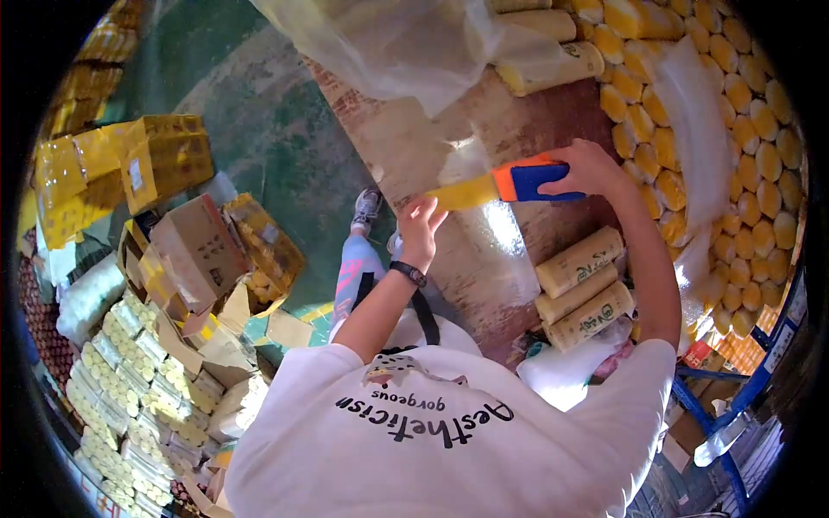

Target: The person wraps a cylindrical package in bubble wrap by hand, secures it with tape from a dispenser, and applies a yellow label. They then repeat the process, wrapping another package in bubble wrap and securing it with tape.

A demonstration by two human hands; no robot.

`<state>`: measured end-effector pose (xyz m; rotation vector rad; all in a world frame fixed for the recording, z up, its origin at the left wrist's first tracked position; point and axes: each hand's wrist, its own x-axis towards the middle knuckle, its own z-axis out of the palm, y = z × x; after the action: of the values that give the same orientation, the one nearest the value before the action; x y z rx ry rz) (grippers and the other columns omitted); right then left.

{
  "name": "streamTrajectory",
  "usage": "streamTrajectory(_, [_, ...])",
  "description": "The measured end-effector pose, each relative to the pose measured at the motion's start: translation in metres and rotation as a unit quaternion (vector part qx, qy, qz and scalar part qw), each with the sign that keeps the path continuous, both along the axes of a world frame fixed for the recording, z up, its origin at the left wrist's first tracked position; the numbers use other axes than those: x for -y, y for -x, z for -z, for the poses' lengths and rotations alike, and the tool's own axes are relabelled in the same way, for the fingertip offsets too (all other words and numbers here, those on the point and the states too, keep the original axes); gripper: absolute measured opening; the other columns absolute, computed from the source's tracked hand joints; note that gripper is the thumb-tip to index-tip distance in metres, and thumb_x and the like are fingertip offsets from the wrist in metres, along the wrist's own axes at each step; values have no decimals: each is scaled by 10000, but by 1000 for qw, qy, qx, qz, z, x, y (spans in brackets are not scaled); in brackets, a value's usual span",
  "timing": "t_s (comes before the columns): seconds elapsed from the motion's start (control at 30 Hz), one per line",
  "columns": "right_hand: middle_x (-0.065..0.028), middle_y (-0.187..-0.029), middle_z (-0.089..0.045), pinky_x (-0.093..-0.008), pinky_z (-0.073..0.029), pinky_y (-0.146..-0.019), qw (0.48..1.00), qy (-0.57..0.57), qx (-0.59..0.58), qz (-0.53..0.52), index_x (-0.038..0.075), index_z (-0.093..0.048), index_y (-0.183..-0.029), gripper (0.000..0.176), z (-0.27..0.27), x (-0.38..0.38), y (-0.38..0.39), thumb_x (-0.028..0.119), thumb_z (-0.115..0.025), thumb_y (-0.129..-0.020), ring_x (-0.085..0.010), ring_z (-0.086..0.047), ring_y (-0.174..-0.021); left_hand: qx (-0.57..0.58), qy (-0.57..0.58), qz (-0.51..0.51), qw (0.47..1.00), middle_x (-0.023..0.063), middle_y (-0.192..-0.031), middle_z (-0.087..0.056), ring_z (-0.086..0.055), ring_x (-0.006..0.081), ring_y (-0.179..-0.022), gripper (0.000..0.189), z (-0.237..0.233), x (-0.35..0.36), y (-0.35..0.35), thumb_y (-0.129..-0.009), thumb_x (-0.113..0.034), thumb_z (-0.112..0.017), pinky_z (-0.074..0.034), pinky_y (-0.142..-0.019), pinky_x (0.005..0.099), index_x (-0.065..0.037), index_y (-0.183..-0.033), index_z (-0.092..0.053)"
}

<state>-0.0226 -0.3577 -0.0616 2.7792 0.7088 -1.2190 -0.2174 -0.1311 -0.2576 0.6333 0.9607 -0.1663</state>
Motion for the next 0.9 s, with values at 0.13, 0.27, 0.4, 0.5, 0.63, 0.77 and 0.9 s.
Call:
streamTrajectory(0.13, [-205, -992, -639, -456, -452, -872, 998, -46, -30, -2, 107, -680, -1076, 708, 40, 18, -7, 645, -692, -615, -374, -570, -972, 40, -105, 23, 993, 48, -918, -583, -590, 140, -835, 133, 14, 20, -6, -887, -122, -621, -561, -734, 326, -24, -970, -584])
streamTrajectory(0.27, [-214, -1012, -629, -437, -456, -878, 998, -25, -51, 9, 88, -681, -1061, 726, 55, 10, -18, 654, -698, -607, -376, -565, -994, 51, -321, 189, 927, 46, -826, -593, -598, 164, -744, 159, 2, 19, -11, -886, -164, -628, -505, -674, 313, -41, -957, -556])
streamTrajectory(0.4, [-240, -1021, -609, -434, -461, -875, 999, -28, -46, 3, 71, -679, -1055, 752, 71, 10, -26, 659, -712, -588, -376, -564, -1005, 68, -538, 310, 781, 74, -732, -538, -562, 205, -648, 207, 3, 5, -12, -850, -165, -652, -475, -648, 340, -25, -943, -531])
streamTrajectory(0.5, [-248, -1020, -599, -433, -463, -871, 998, -29, -54, 14, 57, -677, -1055, 775, 69, 10, -26, 663, -720, -575, -373, -568, -987, 88, -491, 330, 801, 124, -873, -508, -522, 276, -825, 349, -2, -2, -11, -826, -201, -672, -433, -761, 388, -13, -1051, -483])
streamTrajectory(0.63, [-231, -1047, -599, -424, -456, -886, 996, -48, -46, 54, 37, -675, -1042, 793, 81, 21, -13, 668, -725, -564, -367, -564, -985, 106, -554, 330, 757, 284, -1311, -369, -373, 397, -1225, 836, -20, 63, 0, -774, -306, -730, -308, -1026, 421, 71, -1341, -245])
streamTrajectory(0.77, [-220, -993, -630, -433, -471, -854, 990, -78, -42, 110, 31, -676, -1024, 788, 83, 39, 2, 664, -729, -558, -368, -590, -935, 120, -488, 327, 801, 332, -1460, -87, -143, 446, -1361, 1221, -57, 89, -16, -706, -321, -797, -142, -1134, 426, 140, -1386, 105])
streamTrajectory(0.9, [-227, -974, -656, -436, -481, -844, 971, -99, -8, 217, -7, -670, -1032, 852, 84, 71, 39, 697, -714, -555, -350, -623, -933, 185, -558, 408, 699, 315, -1455, -132, -161, 461, -1349, 1292, -28, 85, -31, -596, -286, -857, -170, -1121, 463, 89, -1419, 66])
